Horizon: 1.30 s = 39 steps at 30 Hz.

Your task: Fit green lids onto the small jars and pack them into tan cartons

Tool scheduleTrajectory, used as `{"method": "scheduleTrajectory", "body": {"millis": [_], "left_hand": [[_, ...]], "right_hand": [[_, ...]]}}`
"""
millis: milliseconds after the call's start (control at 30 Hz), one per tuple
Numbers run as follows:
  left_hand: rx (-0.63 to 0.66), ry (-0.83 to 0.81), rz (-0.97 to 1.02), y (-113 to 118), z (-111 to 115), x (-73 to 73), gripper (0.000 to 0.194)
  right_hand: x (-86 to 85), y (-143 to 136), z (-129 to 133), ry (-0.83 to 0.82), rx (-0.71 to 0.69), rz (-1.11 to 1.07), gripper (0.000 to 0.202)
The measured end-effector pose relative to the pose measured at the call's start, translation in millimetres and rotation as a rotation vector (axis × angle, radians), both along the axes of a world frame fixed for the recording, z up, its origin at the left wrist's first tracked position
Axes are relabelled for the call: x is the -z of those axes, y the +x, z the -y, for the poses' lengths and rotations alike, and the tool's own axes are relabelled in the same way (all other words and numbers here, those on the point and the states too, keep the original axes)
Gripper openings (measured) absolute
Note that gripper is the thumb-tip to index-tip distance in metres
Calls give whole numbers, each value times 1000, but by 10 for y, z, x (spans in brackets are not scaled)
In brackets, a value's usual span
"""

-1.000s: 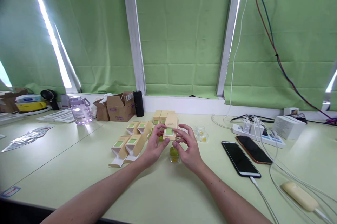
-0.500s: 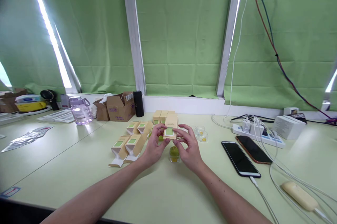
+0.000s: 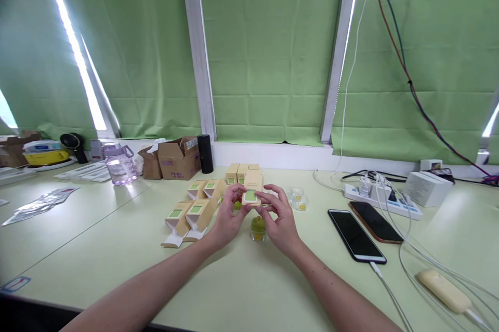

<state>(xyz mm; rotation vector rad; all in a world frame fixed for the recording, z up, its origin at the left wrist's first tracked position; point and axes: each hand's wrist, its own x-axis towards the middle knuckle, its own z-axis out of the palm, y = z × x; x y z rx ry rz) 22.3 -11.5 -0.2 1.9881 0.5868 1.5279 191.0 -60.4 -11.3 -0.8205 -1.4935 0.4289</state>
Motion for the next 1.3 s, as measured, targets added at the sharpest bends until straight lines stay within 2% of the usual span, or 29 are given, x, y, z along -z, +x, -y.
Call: {"method": "scheduleTrajectory", "body": {"millis": [433,667,933,1100,1300], "left_hand": [[-42,36,-4,6,-15,14,25],[-22,47,-31,-1,-8,35,33],[-112,113,-151,-43,58,-8,41],[-148,178,-190,-44,68,-1,52],[-162,230,-204,-40,58,15,55]], "right_hand": [[10,4,-29,12,12,15,27],[25,16,-41,-13,40,31,30],[31,30,-55,-49,15,45,39],[38,23,-42,-36,56,108,38],[49,14,-1,15,101,181,41]]}}
